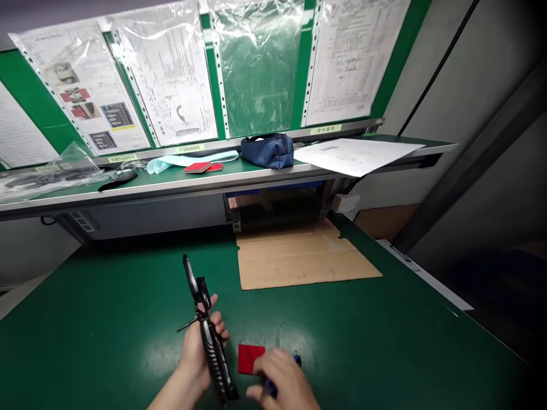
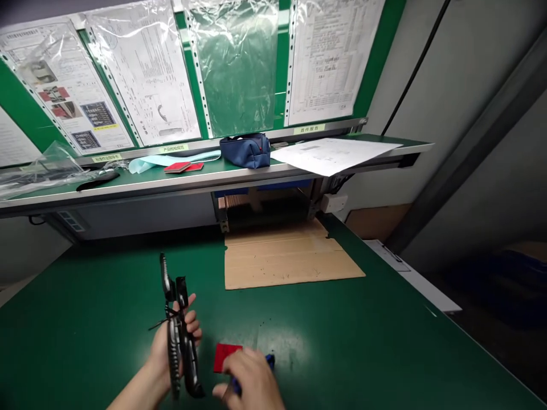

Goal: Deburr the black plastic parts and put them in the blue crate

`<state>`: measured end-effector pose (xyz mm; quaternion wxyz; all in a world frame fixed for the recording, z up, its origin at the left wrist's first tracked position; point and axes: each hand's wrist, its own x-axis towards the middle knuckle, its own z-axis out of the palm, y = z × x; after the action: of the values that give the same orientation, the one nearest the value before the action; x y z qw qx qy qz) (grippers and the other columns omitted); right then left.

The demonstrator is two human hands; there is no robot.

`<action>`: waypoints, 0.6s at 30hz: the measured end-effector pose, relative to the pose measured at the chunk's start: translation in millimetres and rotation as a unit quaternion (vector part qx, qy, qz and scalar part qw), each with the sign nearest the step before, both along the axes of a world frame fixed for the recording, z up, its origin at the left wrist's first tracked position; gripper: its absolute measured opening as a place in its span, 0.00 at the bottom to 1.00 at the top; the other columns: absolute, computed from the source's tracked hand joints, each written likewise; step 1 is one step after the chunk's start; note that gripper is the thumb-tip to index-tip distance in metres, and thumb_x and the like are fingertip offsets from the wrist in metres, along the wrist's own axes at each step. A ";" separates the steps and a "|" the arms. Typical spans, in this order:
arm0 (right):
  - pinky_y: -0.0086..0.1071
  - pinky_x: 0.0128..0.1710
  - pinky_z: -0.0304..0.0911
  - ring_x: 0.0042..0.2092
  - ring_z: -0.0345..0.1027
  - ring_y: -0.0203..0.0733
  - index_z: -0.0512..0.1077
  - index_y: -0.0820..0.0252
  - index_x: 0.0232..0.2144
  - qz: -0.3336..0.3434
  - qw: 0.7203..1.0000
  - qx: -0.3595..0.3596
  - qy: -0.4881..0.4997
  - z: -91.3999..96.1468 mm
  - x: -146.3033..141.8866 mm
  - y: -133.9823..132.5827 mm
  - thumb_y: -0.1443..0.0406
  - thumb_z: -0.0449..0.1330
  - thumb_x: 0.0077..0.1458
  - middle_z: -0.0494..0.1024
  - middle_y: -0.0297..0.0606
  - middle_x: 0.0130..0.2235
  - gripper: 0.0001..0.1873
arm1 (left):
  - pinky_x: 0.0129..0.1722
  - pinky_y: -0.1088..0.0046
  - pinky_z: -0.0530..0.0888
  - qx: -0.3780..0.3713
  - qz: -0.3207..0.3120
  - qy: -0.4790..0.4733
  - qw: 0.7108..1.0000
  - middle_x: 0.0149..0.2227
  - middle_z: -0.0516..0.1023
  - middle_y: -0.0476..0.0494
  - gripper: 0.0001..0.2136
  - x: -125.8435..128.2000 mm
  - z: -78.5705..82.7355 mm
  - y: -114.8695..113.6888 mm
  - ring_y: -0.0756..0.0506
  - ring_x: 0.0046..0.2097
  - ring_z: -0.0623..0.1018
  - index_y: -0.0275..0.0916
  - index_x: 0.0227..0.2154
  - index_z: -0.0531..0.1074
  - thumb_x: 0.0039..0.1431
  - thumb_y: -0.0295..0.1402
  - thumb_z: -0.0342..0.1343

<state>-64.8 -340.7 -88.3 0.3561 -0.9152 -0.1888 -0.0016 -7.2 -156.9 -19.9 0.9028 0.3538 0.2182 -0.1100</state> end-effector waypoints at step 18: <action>0.36 0.49 0.63 0.49 0.62 0.40 0.63 0.52 0.49 0.077 0.986 0.145 0.034 43.4 23.4 30.3 0.64 0.54 0.60 0.66 0.39 0.49 0.14 | 0.21 0.72 0.57 -0.008 -0.243 0.021 0.970 0.12 0.62 0.53 0.19 -60.6 -4.3 75.0 0.53 0.14 0.61 0.34 0.31 0.76 0.61 0.45 0.48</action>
<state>-41.5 -310.4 -44.9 0.4902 -0.8362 -0.2439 0.0297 -67.8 -81.9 -24.2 0.8470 0.3866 0.1437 -0.3355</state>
